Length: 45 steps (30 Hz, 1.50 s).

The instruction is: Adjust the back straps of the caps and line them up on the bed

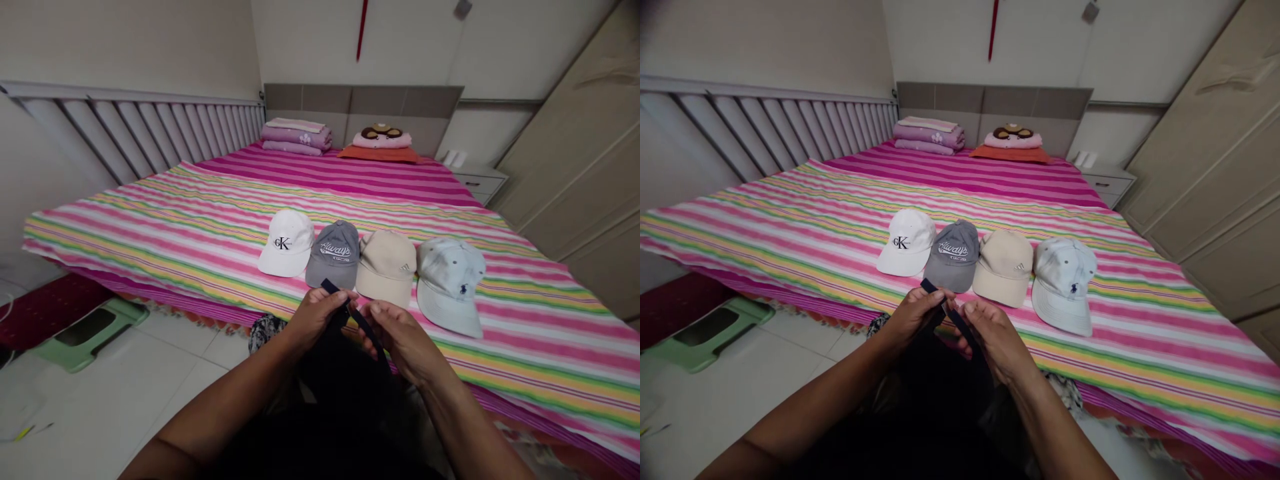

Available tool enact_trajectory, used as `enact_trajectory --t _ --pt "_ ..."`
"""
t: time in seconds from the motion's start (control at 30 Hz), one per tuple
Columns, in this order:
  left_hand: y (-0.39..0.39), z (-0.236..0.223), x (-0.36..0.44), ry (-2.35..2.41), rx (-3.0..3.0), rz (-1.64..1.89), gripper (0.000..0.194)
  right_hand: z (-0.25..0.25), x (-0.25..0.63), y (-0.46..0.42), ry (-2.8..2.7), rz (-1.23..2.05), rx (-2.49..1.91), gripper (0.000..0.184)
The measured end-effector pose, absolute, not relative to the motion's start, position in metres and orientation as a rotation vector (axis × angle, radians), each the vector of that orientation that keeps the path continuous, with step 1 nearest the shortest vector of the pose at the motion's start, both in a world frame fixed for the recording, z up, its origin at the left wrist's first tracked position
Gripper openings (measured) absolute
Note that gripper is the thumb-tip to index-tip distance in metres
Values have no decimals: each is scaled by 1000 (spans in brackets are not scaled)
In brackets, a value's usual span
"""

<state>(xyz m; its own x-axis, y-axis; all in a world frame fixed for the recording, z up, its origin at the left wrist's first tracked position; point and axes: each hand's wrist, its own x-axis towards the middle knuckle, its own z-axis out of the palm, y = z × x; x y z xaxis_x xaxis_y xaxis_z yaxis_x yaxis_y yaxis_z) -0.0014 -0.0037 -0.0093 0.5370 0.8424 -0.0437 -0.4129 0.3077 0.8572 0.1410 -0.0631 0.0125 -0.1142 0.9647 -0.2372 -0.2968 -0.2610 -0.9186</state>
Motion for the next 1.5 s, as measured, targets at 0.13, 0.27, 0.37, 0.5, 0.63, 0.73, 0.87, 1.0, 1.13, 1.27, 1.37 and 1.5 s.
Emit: enact_trajectory --t 0.13,0.27,0.37,0.5,0.63,0.73,0.87,1.0,1.13,1.27,1.37,1.5 --pt "-4 -11 0 535 867 893 28 7 142 -63 -1024 1566 -1131 30" --pt "-7 -11 -1 510 851 890 26 1 141 -62 -996 1510 -1098 28" --pt "-8 -11 -3 521 864 879 24 -1 140 -62 -998 1478 -1126 26" --pt "-8 -13 -3 529 863 885 25 1 139 -62 -1036 1424 -1175 25" --pt "-11 -13 -4 610 899 861 30 4 138 -62 -1083 1403 -1237 26" --pt "-12 -11 -5 599 896 869 35 3 138 -62 -1060 1417 -1224 27" --pt "-11 -11 -7 540 880 908 39 1 138 -61 -1014 1437 -1192 28" --pt "-10 -11 -8 548 921 926 41 2 139 -61 -1053 1459 -1219 34" --pt "-10 -10 -9 604 1047 928 45 6 140 -62 -1131 1509 -1258 44" --pt "-11 -8 -8 685 1255 945 33 5 139 -62 -1103 1544 -1255 48" --pt "-12 -7 -7 715 1475 1000 25 1 137 -61 -1052 1515 -1272 42" --pt "-12 -6 -9 704 1635 1071 20 -5 136 -60 -1029 1498 -1287 40"
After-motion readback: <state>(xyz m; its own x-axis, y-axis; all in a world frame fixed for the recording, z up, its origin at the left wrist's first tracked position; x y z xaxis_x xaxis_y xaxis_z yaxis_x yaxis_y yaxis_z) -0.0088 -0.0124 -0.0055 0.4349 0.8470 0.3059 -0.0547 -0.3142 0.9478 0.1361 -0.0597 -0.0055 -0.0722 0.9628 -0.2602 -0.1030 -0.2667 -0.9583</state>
